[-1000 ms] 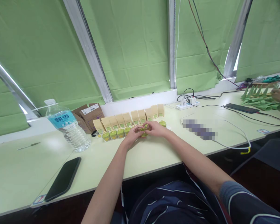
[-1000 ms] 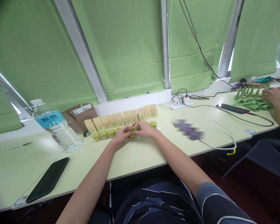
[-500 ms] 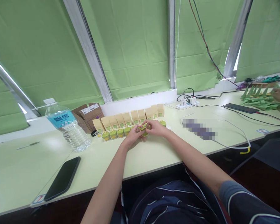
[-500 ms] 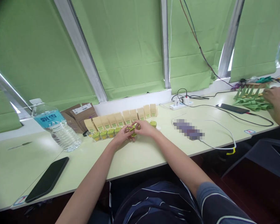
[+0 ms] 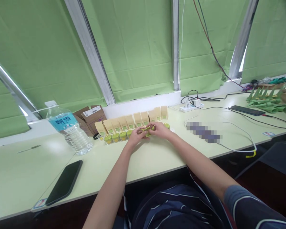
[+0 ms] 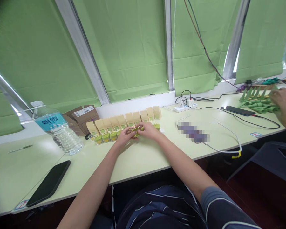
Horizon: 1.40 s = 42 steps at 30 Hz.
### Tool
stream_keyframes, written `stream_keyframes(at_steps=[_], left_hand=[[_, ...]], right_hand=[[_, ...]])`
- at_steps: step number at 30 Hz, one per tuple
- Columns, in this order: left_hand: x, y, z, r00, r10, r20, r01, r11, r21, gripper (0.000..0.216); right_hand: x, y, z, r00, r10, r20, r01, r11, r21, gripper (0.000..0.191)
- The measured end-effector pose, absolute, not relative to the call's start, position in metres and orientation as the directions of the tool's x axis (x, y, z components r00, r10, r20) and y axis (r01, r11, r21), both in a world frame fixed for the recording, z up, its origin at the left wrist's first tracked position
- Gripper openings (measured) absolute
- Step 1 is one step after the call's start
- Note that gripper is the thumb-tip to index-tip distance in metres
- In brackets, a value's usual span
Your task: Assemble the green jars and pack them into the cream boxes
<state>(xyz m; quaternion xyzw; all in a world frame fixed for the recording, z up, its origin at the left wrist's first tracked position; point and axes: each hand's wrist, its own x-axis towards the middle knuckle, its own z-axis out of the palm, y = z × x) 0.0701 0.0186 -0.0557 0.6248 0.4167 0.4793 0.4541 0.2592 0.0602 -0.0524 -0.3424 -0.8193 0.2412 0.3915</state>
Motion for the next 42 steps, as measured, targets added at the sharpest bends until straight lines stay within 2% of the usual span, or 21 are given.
stream_keyframes(at_steps=[4, 11, 25, 42], left_hand=[[0.068, 0.021, -0.057, 0.191, 0.949, 0.251, 0.050, -0.265, 0.963, 0.047], [0.070, 0.017, -0.055, 0.178, 0.945, 0.274, 0.134, -0.299, 0.945, 0.046], [0.076, 0.016, -0.055, 0.131, 0.946, 0.296, 0.130, -0.312, 0.941, 0.036], [0.074, 0.016, -0.057, 0.142, 0.936, 0.323, 0.236, -0.349, 0.907, 0.031]], right_hand=[[0.260, 0.059, -0.051, -0.452, 0.763, 0.463, 0.379, 0.634, -0.674, 0.026], [0.259, 0.057, -0.052, -0.441, 0.769, 0.462, 0.412, 0.631, -0.657, 0.027], [0.259, 0.047, -0.046, -0.533, 0.734, 0.421, 0.445, 0.666, -0.598, 0.038], [0.258, 0.048, -0.048, -0.550, 0.721, 0.422, 0.450, 0.682, -0.577, 0.037]])
